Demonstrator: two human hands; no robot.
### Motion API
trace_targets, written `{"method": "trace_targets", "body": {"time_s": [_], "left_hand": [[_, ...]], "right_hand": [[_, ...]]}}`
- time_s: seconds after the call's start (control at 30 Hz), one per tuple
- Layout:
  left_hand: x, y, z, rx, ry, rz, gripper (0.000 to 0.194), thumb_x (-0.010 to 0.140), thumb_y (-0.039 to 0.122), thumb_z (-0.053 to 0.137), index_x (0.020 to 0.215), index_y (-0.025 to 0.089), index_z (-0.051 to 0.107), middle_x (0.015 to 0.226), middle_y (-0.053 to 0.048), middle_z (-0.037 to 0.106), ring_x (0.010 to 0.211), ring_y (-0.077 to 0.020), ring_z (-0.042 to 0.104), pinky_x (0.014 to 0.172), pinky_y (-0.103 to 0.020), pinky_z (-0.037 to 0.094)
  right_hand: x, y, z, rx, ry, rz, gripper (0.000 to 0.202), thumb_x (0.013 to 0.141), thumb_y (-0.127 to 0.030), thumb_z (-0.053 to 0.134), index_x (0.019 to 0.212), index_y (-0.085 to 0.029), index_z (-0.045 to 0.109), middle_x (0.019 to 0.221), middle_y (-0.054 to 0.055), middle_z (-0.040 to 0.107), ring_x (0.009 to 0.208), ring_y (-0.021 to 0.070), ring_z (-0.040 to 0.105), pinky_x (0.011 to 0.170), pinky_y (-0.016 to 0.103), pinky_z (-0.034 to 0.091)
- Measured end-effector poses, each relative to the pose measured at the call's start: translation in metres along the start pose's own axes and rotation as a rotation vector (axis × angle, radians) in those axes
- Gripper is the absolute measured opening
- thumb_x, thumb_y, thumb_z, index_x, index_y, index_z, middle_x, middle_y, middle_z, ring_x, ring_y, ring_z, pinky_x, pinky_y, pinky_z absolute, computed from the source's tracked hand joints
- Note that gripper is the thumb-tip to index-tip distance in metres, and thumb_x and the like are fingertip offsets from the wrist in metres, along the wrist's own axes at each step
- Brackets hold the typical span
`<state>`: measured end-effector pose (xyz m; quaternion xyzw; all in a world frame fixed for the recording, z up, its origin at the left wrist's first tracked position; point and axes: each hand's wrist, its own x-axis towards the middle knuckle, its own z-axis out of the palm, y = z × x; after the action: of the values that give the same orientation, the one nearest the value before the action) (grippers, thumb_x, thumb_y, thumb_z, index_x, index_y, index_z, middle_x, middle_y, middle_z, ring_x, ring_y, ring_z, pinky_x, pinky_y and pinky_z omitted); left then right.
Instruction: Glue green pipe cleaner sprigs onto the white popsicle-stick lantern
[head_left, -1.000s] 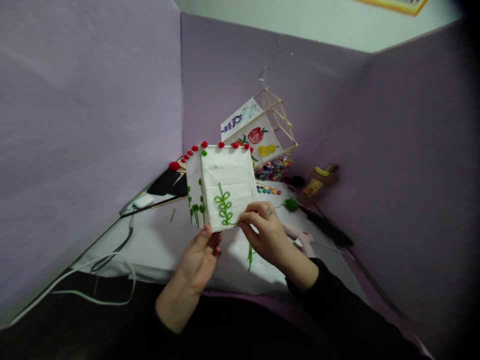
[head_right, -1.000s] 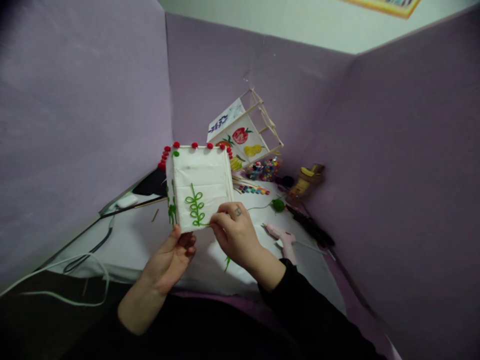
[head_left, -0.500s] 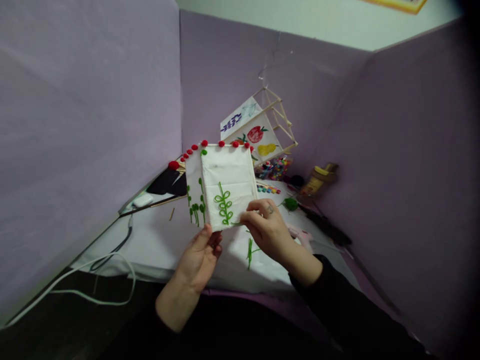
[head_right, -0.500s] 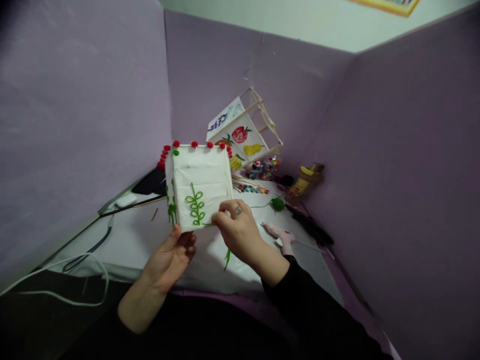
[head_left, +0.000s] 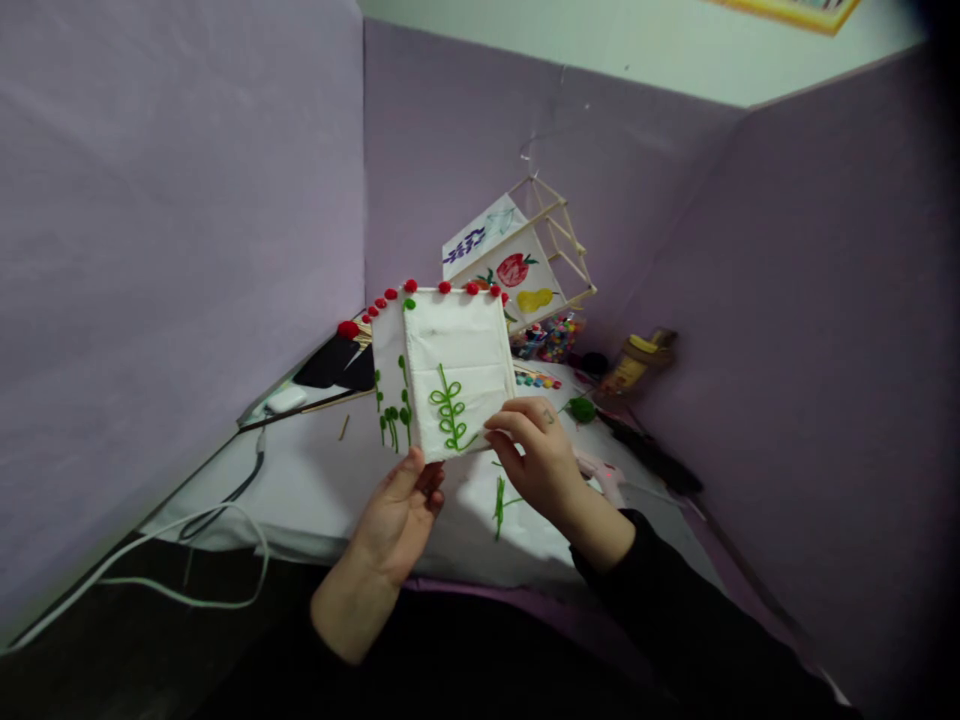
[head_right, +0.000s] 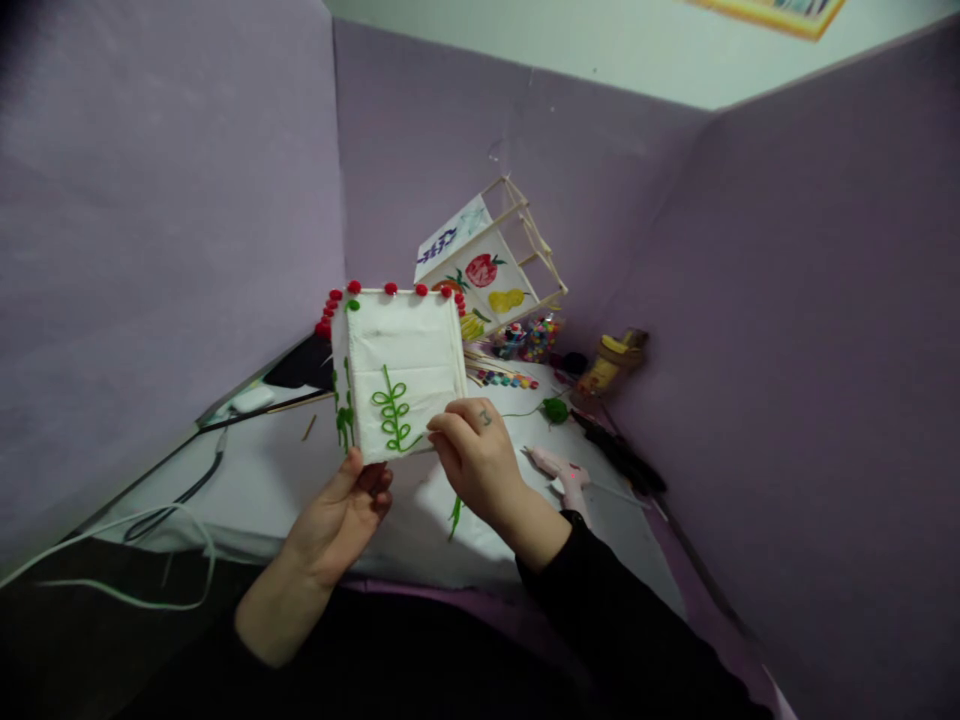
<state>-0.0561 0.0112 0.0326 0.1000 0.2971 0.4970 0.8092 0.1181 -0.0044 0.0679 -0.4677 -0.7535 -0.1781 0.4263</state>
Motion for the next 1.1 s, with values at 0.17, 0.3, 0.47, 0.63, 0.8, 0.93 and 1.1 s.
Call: {"method": "trace_targets", "body": {"time_s": [0.17, 0.3, 0.47, 0.63, 0.8, 0.93, 1.1], "left_hand": [[0.0, 0.001, 0.0, 0.014, 0.001, -0.01, 0.02, 0.064, 0.025, 0.08, 0.075, 0.016, 0.067, 0.063, 0.0, 0.068, 0.057, -0.0113, 0.062, 0.047, -0.019, 0.047], [-0.001, 0.002, 0.001, 0.021, 0.017, -0.016, 0.014, 0.07, 0.022, 0.075, 0.08, 0.016, 0.067, 0.064, 0.0, 0.068, 0.057, -0.0104, 0.062, 0.047, -0.018, 0.048], [0.0, 0.002, 0.001, 0.014, 0.019, -0.018, 0.014, 0.069, 0.022, 0.076, 0.078, 0.016, 0.067, 0.064, 0.0, 0.067, 0.057, -0.0105, 0.062, 0.047, -0.018, 0.049], [0.0, 0.0, -0.001, 0.014, -0.013, -0.016, 0.02, 0.065, 0.025, 0.079, 0.079, 0.016, 0.067, 0.067, 0.0, 0.068, 0.059, -0.0105, 0.062, 0.049, -0.018, 0.048], [-0.001, 0.0, 0.0, 0.022, -0.012, -0.011, 0.021, 0.063, 0.025, 0.08, 0.078, 0.017, 0.068, 0.067, 0.001, 0.067, 0.06, -0.0104, 0.061, 0.048, -0.018, 0.047], [-0.001, 0.0, 0.001, 0.013, 0.001, -0.017, 0.023, 0.061, 0.025, 0.081, 0.077, 0.016, 0.068, 0.065, 0.001, 0.067, 0.059, -0.0105, 0.061, 0.048, -0.019, 0.047], [-0.001, 0.0, 0.001, 0.007, -0.001, -0.02, 0.024, 0.06, 0.025, 0.082, 0.077, 0.015, 0.068, 0.065, 0.0, 0.068, 0.058, -0.0108, 0.061, 0.047, -0.019, 0.047]], "right_hand": [[-0.003, -0.011, -0.004, 0.044, -0.012, -0.044, 0.011, 0.081, -0.011, 0.058, 0.086, -0.02, 0.06, 0.085, 0.006, 0.055, 0.081, 0.0186, 0.051, 0.073, 0.035, 0.045], [-0.007, -0.017, -0.001, 0.074, -0.044, -0.118, 0.015, 0.079, -0.01, 0.06, 0.089, -0.021, 0.063, 0.087, 0.005, 0.055, 0.08, 0.0172, 0.049, 0.074, 0.035, 0.045], [-0.01, -0.018, 0.005, 0.112, -0.013, -0.117, 0.018, 0.078, -0.009, 0.061, 0.091, -0.022, 0.064, 0.085, 0.004, 0.055, 0.078, 0.0168, 0.05, 0.073, 0.035, 0.045], [-0.008, -0.02, 0.007, 0.131, -0.005, -0.088, 0.017, 0.079, -0.009, 0.059, 0.09, -0.02, 0.064, 0.083, 0.004, 0.056, 0.077, 0.0167, 0.05, 0.072, 0.035, 0.045], [-0.007, -0.021, 0.008, 0.135, -0.02, -0.053, 0.015, 0.081, -0.01, 0.057, 0.089, -0.021, 0.064, 0.081, 0.004, 0.056, 0.076, 0.017, 0.05, 0.072, 0.036, 0.045], [-0.006, -0.023, 0.007, 0.143, -0.037, -0.015, 0.014, 0.081, -0.01, 0.057, 0.087, -0.02, 0.064, 0.08, 0.004, 0.055, 0.076, 0.0171, 0.049, 0.071, 0.035, 0.044], [-0.002, -0.024, 0.0, 0.318, -0.053, 0.087, 0.013, 0.081, -0.012, 0.056, 0.087, -0.02, 0.064, 0.082, 0.004, 0.053, 0.081, 0.0172, 0.052, 0.074, 0.035, 0.045]]}}
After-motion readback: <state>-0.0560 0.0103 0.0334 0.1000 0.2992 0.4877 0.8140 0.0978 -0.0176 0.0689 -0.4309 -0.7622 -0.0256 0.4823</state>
